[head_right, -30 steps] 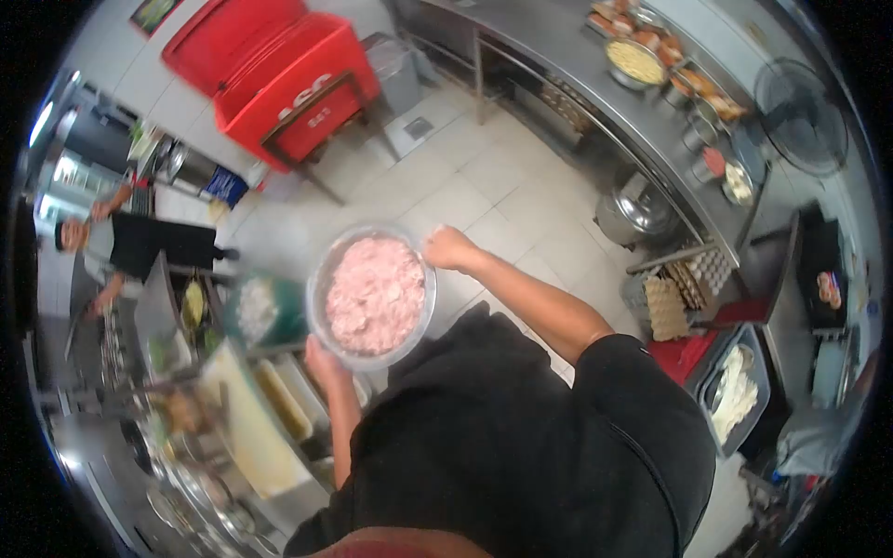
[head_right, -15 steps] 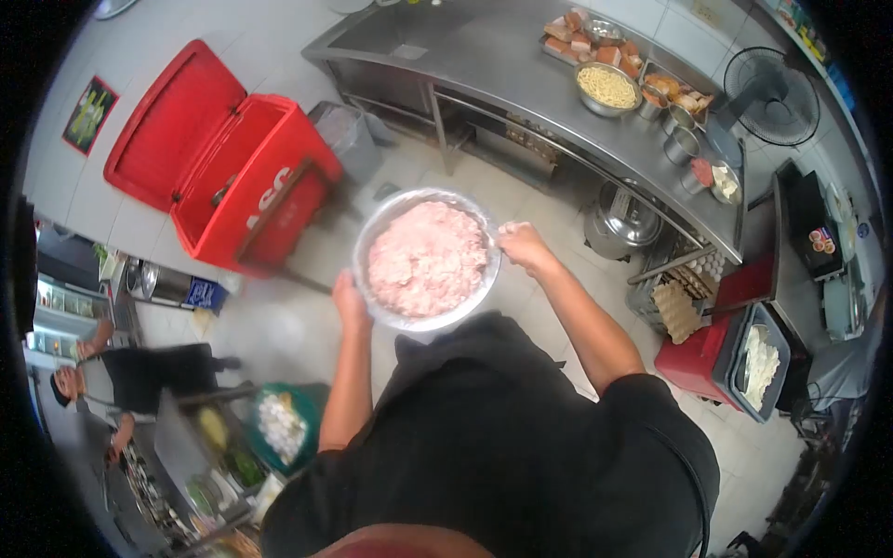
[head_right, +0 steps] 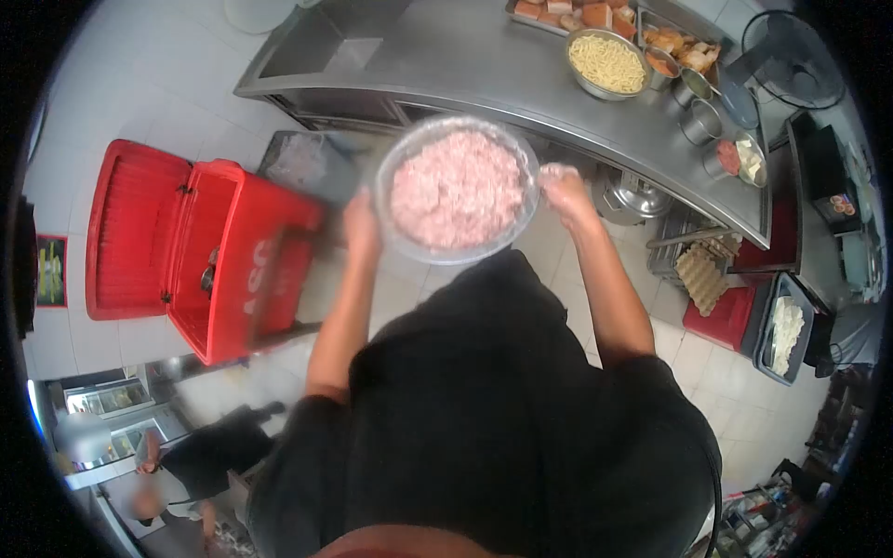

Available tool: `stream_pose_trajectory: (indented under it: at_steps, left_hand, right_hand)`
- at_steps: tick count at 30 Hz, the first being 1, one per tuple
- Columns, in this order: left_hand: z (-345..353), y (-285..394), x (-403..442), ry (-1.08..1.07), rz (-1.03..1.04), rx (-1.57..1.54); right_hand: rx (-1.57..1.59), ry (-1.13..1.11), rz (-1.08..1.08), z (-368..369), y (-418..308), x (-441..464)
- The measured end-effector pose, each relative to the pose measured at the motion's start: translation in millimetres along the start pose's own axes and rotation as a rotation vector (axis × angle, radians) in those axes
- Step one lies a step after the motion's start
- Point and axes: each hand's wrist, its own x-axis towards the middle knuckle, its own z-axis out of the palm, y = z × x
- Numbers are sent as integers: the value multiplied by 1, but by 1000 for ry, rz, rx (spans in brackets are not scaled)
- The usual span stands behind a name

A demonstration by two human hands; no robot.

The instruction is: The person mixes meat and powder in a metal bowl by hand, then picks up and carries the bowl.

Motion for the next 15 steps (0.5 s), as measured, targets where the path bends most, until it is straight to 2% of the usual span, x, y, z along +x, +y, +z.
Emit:
stream_pose_trajectory:
  at_steps: [3,5,6,10,12,15]
  left_hand:
    - [34,40,40,17,65,-150]
    - [50,8,109,-17,102,-218]
    - [59,-5,135,-42,115,-253]
    - [88,59,188,-62,-10,-160]
    - [88,58,185,-103,-49,-135]
    - [107,54,238,-193,-48,-176]
  right_hand:
    - [-44,16,64,-2,-26,68]
    - [-88,44,55,-6,-29,106]
    - [-12,14,63,-7,-38,125]
    - [27,58,89,5,-53,214]
    - [18,69,101,3,-43,213]
    - [24,151,86,6,-37,242]
